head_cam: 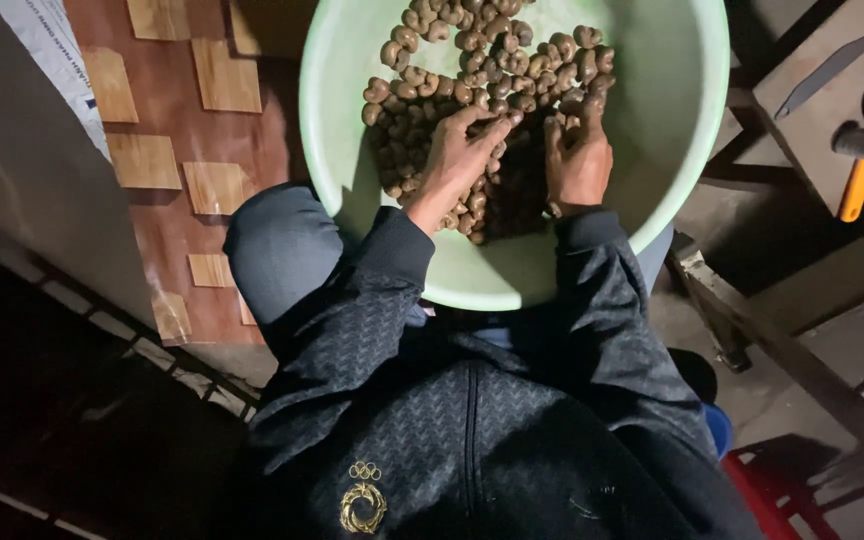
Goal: Manually sorting through a large bowl of nuts to separate or inspect them.
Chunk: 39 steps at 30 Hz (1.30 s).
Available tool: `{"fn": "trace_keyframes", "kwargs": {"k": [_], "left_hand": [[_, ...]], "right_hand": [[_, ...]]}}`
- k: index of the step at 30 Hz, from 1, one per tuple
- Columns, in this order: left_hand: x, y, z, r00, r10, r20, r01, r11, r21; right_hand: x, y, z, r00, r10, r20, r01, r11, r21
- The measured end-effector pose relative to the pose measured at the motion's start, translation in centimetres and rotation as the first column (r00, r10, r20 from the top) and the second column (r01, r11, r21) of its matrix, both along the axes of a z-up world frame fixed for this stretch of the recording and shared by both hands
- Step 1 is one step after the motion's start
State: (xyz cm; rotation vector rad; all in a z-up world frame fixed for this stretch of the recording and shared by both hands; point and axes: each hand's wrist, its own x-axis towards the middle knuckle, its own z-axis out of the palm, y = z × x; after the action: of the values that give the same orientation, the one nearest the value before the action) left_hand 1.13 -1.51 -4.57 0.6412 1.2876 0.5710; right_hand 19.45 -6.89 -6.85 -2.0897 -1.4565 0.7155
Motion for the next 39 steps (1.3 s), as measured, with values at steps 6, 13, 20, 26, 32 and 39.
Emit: {"fn": "trace_keyframes", "kwargs": {"k": [6,13,20,26,32,39], "left_hand": [[0.0,0.0,-0.3,0.999,-0.034,-0.005,0.033,0.999,-0.027],[0.0,-0.2,-0.4,0.997,0.022,0.068,-0.024,0.999,0.025],[0.1,0.4,1.3,0.963,0.082,0.256,-0.091,0.996,0.025],[-1.0,1.7,4.9,0.97,0.138,0.201,-0.131,0.99,-0.046],[-0.9,0.7,6.7,0.952,0.216,0.217,-0.207,0.976,-0.066],[-0.9,-6.1,6.9,0.981,0.141,0.134,-0.161,0.975,0.151]], "right_hand": [[-0.3,2.5,1.1,0.999,-0.005,0.047,0.004,1.0,0.019],[-0.7,4.7,-0.8,0.982,0.016,0.19,-0.012,1.0,-0.021],[-0.1,4.7,-2.7,0.962,0.069,0.266,-0.079,0.997,0.027],[0.0,5.4,1.7,0.639,-0.208,-0.741,0.257,0.965,-0.049],[-2.3,0.4,5.9,-0.083,-0.497,-0.864,0.279,0.821,-0.499],[-9.3,-6.8,6.6,0.027,-0.692,-0.722,0.039,0.722,-0.691]]}}
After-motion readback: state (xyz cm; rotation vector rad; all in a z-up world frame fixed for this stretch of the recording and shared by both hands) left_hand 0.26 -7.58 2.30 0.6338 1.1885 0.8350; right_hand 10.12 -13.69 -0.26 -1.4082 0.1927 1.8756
